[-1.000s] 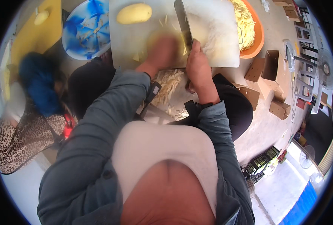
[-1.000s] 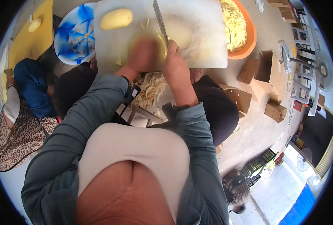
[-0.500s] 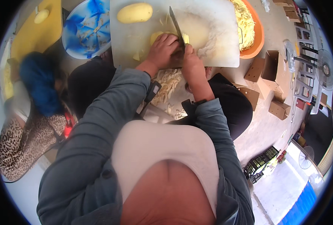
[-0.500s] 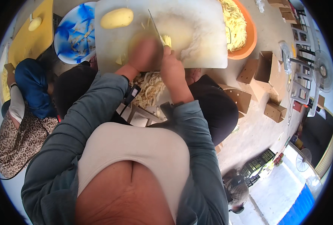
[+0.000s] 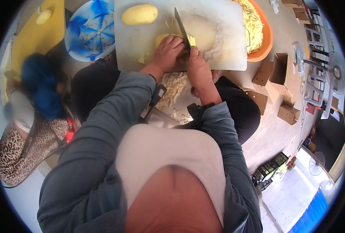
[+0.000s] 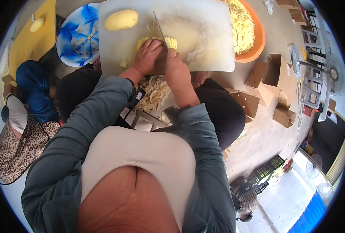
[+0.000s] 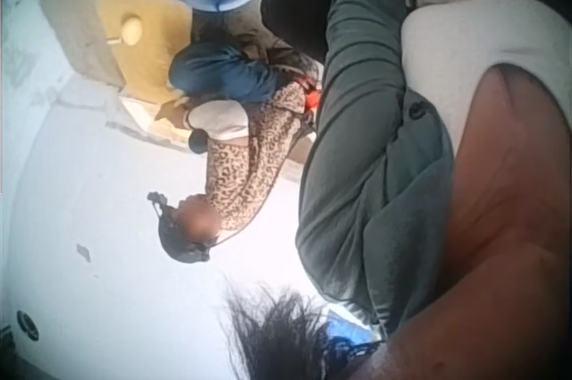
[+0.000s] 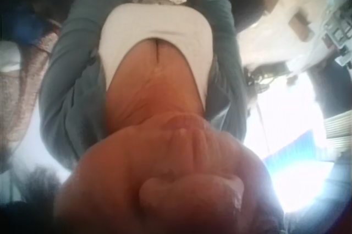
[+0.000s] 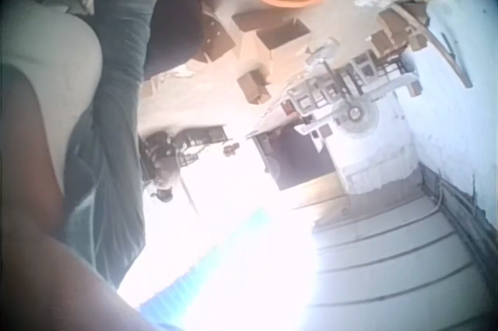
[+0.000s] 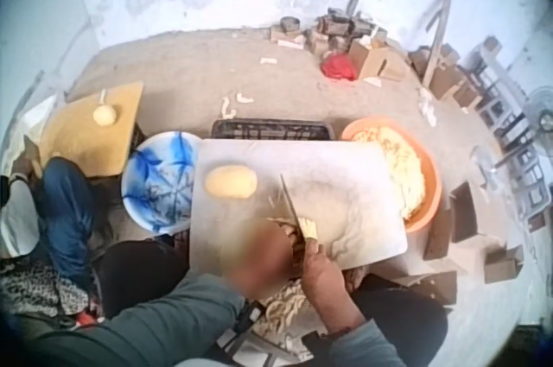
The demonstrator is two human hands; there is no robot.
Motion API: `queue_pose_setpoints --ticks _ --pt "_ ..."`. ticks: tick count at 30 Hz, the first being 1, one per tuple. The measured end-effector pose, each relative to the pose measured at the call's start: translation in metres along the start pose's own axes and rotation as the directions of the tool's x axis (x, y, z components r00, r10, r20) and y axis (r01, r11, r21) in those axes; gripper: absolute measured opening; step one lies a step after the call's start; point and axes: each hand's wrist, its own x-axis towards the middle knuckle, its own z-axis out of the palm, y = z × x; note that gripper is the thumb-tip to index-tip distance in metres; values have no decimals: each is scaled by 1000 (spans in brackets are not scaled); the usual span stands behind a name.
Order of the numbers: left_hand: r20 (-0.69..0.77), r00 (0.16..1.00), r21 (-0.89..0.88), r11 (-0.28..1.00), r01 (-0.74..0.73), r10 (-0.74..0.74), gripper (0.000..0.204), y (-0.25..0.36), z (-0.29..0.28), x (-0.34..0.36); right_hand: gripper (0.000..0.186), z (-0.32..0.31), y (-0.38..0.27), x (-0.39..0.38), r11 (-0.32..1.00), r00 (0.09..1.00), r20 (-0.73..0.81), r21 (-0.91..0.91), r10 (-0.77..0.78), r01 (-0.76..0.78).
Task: The person slices peeled potatoes into thin strips on a white cutting board using a large knife. The strips are gathered and transferred into an orange bowl. Another person is visible nearby, also working with potatoes.
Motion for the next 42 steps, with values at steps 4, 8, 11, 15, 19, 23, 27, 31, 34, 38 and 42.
queue_pose_setpoints --ticks 4,8,11,15,19,23,27,31,34,38,42 --pt "3 1000 -2 1000 -20 20 33 -3 2 -3 31 -17 -10 -5 999 1000 20 32 4 -5" --pt "-11 999 9 999 -35 35 31 -2 2 0 29 1 -2 -8 999 999 -28 -18 -29 28" --pt "27 1000 6 1000 2 -2 29 0 -2 0 34 3 1 -2 1000 1000 15 -9 2 -2" --pt "-1 1000 -13 1000 4 -4 31 -5 3 0 34 -17 -9 -4 998 998 47 48 47 -49" --pt "-19 1000 -12 1000 -19 19 32 -3 2 0 31 -11 -9 -7 999 999 -19 20 -44 44" --pt "6 1000 -9 1000 2 -1 33 1 -3 1 33 3 -5 -4 999 1000 17 -39 -5 5" --pt "12 1000 -13 1000 -2 2 33 1 -6 0 34 4 -5 -1 997 999 34 -79 -2 5" --pt "28 1000 -34 999 -11 12 31 -4 -4 1 34 4 0 0 1000 1000 13 -31 3 -2" --pt "-8 1000 48 999 -6 7 29 -7 -3 -5 34 4 3 1 999 1000 19 25 20 -21" --pt "-5 1000 34 999 18 -17 28 -10 -2 -10 33 6 6 0 997 999 -38 72 -4 6" --pt "6 1000 35 999 20 -20 28 -14 0 -11 34 -15 -9 -6 996 1000 -8 88 23 -22"
